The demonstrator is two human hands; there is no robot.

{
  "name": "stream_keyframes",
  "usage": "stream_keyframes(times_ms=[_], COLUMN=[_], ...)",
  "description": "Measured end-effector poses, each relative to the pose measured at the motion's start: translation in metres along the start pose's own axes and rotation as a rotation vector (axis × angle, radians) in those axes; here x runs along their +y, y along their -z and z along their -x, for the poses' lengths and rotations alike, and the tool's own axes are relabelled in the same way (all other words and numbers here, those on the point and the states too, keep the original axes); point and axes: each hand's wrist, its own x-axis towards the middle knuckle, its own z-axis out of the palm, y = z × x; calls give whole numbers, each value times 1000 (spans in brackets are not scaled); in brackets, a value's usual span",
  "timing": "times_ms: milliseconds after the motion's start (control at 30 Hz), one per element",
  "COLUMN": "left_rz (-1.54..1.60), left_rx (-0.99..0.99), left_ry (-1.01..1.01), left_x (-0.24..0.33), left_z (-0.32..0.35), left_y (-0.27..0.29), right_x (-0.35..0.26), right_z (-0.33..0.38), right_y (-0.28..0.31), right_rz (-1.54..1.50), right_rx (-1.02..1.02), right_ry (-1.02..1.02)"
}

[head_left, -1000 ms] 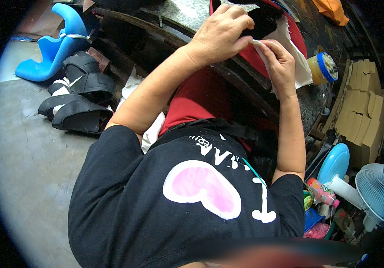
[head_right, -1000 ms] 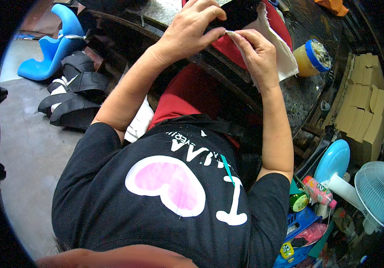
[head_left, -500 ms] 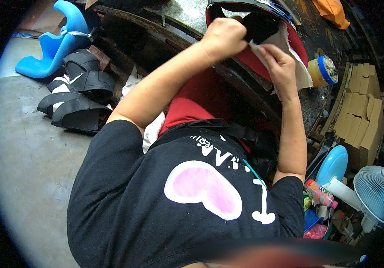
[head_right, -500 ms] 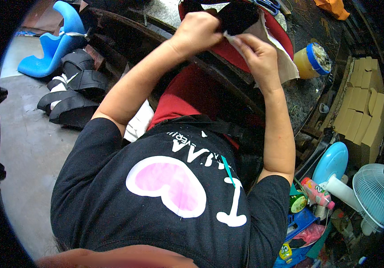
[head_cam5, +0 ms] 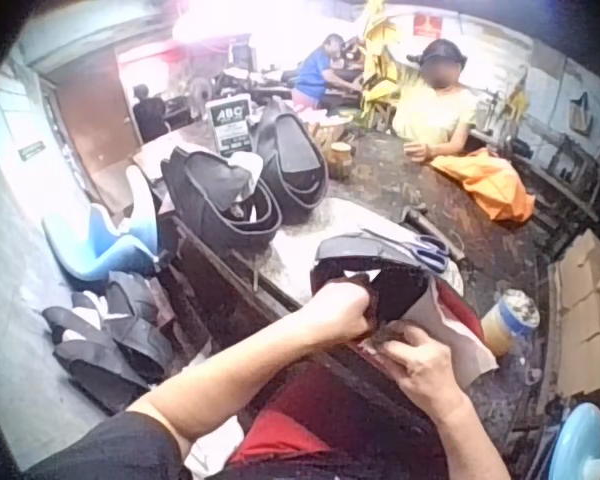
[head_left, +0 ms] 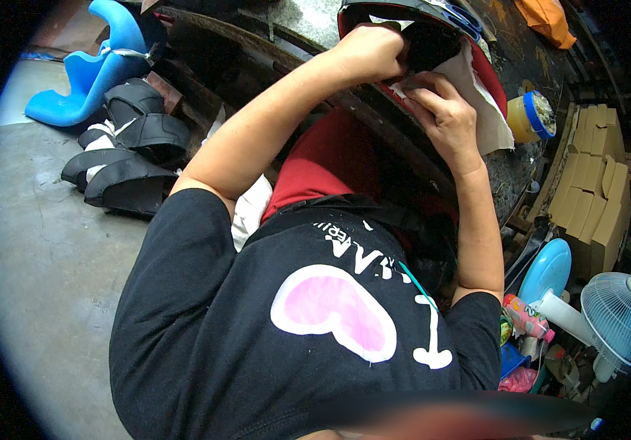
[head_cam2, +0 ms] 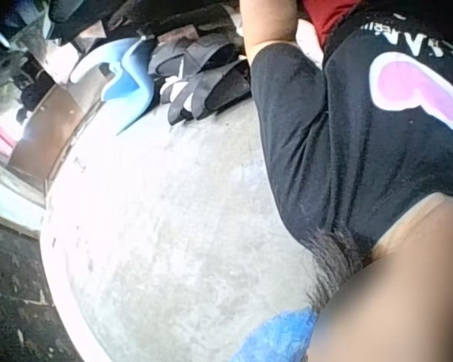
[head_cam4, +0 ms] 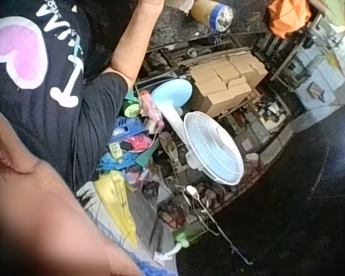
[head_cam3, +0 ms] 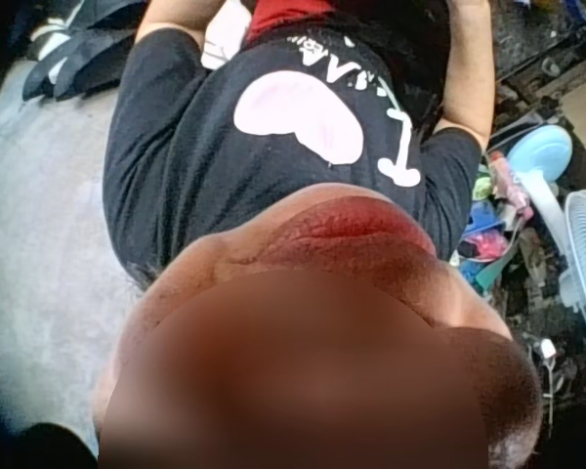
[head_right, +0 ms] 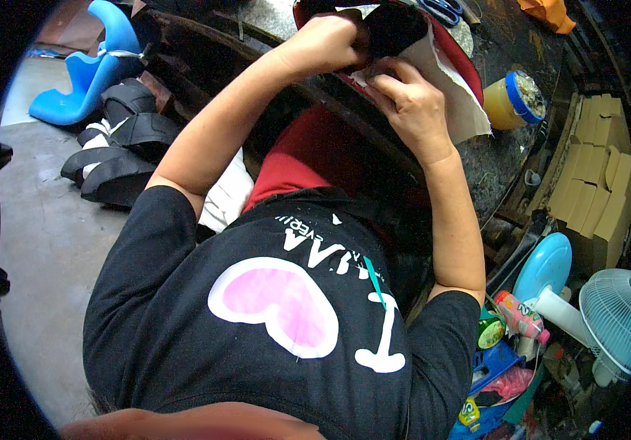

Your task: The person inserts a white fabric liner into a black shoe, trims the excess with scissors, and repeats the process on a second shoe. The person handles the shoes and scissors throughout the clip.

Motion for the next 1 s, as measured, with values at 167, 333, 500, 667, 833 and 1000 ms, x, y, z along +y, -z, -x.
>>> stream_keyframes(times_ms=[167, 333, 500, 667, 833, 1000], left_rz=[54, 128, 14, 55, 133, 110], left_rx=[-94, -133, -108, -139, -113, -182], left_ry=[-61, -159, -245, -169, -99, 11], left_x=[-16, -15, -4, -19, -31, -21], left_z=[-10, 2, 10, -1, -5, 2], left_y=[-8, 6, 16, 4, 2, 14], right_x=[-2, 0, 3, 5, -4, -12], right_z=[3, 6, 8, 9, 5, 4], right_y=[-2, 0, -2, 1, -2, -16], right_rz=[-47, -148, -252, -248, -167, 49], right_rx=[-35, -135, -158, -135, -2, 95], right_ry=[55, -23, -117, -87, -71, -114])
